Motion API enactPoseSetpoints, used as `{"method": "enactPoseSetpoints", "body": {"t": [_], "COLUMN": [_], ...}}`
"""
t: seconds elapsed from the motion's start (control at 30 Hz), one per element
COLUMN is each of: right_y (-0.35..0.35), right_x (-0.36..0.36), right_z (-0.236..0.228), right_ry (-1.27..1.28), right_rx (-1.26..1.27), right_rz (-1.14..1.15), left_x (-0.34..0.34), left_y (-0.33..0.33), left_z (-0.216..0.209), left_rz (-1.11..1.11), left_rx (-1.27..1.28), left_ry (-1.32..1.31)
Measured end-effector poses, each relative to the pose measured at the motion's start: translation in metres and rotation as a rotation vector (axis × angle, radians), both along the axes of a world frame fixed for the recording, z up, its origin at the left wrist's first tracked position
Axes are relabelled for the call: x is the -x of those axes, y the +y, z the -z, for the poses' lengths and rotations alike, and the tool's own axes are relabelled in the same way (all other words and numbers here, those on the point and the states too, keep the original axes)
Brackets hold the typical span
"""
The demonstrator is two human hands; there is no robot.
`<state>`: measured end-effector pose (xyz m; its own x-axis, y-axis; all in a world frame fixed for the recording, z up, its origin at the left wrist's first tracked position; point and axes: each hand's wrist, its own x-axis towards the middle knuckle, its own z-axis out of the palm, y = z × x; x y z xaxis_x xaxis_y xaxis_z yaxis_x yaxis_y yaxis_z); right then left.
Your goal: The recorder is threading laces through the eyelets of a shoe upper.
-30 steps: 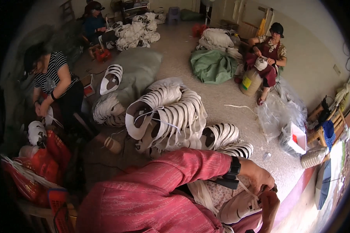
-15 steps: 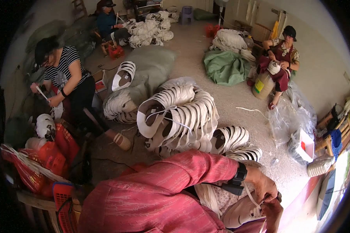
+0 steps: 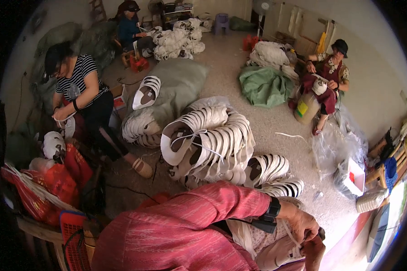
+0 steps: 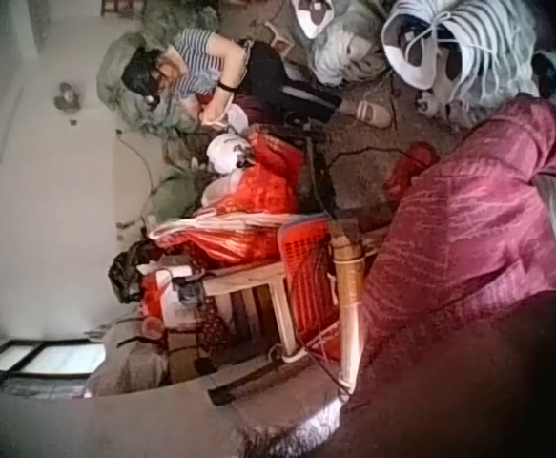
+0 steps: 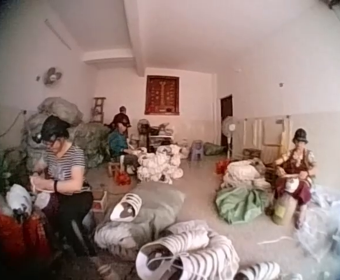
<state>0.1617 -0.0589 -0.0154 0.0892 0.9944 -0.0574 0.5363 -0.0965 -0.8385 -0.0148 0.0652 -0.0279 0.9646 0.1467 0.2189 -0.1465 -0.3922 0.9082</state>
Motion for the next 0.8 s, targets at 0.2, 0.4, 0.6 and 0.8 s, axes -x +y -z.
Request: {"method": "enactPoseSetpoints", "body": {"t": [0.2, 0.4, 0.6, 0.8], "right_y": [0.028, 0.013, 0.007, 0.001], "right_x": [-0.008, 0.004, -0.019, -0.137], "right_z": [-0.035, -0.034, -0.026, -0.037], "right_ry": [0.152, 1.197, 1.271, 1.388], "right_rx": [-0.35, -0.009, -0.04, -0.387], "right_rz": [0.238, 0.155, 0.259, 0.505], "left_x": [0.022, 0.015, 0.007, 0.013], "left_y": [0.017, -0.011, -0.012, 0.003], "left_z": [0.015, -0.038, -0.031, -0.039], "left_rz": [-0.069, -0.244, -0.184, 0.039], "left_rx": [-0.139, -0.421, -0.1, 0.032], "left_ry": [-0.165, 0.251, 0.251, 0.271]}}
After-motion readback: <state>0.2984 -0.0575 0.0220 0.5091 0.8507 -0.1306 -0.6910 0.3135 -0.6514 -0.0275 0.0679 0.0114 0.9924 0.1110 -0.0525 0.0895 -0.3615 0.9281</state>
